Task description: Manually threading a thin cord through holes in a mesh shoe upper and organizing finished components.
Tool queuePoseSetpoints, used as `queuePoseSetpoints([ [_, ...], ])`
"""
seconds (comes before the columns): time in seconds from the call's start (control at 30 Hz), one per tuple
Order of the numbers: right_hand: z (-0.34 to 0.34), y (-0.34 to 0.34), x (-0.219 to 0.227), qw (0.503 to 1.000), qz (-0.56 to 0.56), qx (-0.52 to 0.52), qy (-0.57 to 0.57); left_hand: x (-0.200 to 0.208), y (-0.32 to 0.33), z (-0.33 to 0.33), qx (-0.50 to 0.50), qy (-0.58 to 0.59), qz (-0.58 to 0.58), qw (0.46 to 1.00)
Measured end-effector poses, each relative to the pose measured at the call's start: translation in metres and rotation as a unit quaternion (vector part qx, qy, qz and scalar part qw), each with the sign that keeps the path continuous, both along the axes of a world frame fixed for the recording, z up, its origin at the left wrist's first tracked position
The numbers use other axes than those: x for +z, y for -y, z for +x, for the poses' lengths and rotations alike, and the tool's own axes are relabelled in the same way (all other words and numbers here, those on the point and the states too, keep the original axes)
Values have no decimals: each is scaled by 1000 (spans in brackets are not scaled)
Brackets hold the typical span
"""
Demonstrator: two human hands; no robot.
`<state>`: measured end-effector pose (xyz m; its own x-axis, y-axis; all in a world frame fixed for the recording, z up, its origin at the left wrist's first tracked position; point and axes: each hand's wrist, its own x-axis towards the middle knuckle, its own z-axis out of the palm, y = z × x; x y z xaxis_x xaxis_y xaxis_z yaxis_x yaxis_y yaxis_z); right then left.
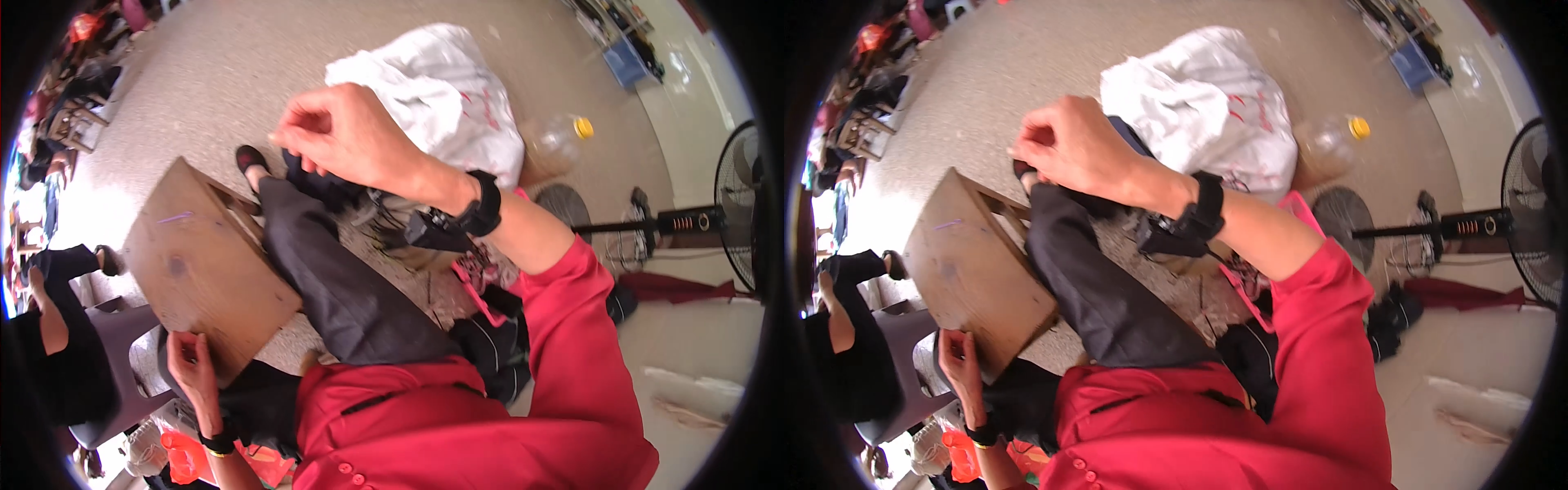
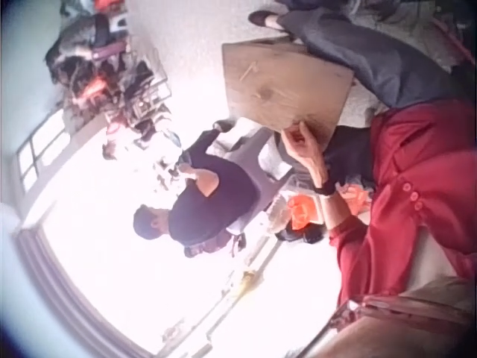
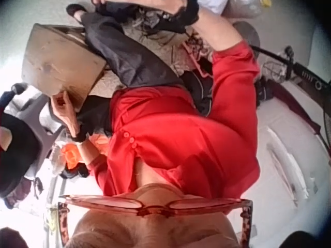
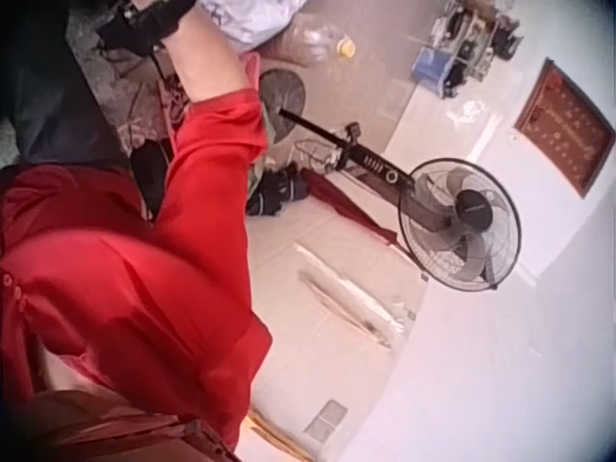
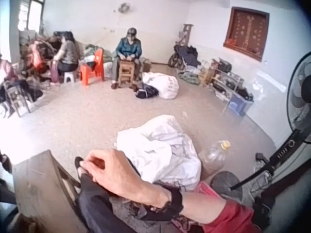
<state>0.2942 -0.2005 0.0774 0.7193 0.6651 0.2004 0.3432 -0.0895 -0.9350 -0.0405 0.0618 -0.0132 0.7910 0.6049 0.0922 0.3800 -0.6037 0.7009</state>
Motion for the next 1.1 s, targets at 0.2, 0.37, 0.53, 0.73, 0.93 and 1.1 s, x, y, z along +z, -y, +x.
queuePoseSetpoints([
  [0.2,-10,36,-7,998,59,-28,4,-8,-12,-5,-20,-36,32,999],
  [0.37,-8,59,-14,999,38,-17,9,-16,-9,-2,-6,-58,28,998],
  [0.53,-2,59,-9,997,59,-16,45,-6,-12,-2,3,-65,35,997],
  [0.73,4,59,-8,999,41,-15,27,-11,-14,-1,-6,-49,36,998],
  [0.93,22,44,-43,997,-34,-40,51,-1,3,3,20,-46,31,998],
  [1.1,67,32,-93,996,-70,-58,-6,-4,10,7,33,-27,25,999],
])
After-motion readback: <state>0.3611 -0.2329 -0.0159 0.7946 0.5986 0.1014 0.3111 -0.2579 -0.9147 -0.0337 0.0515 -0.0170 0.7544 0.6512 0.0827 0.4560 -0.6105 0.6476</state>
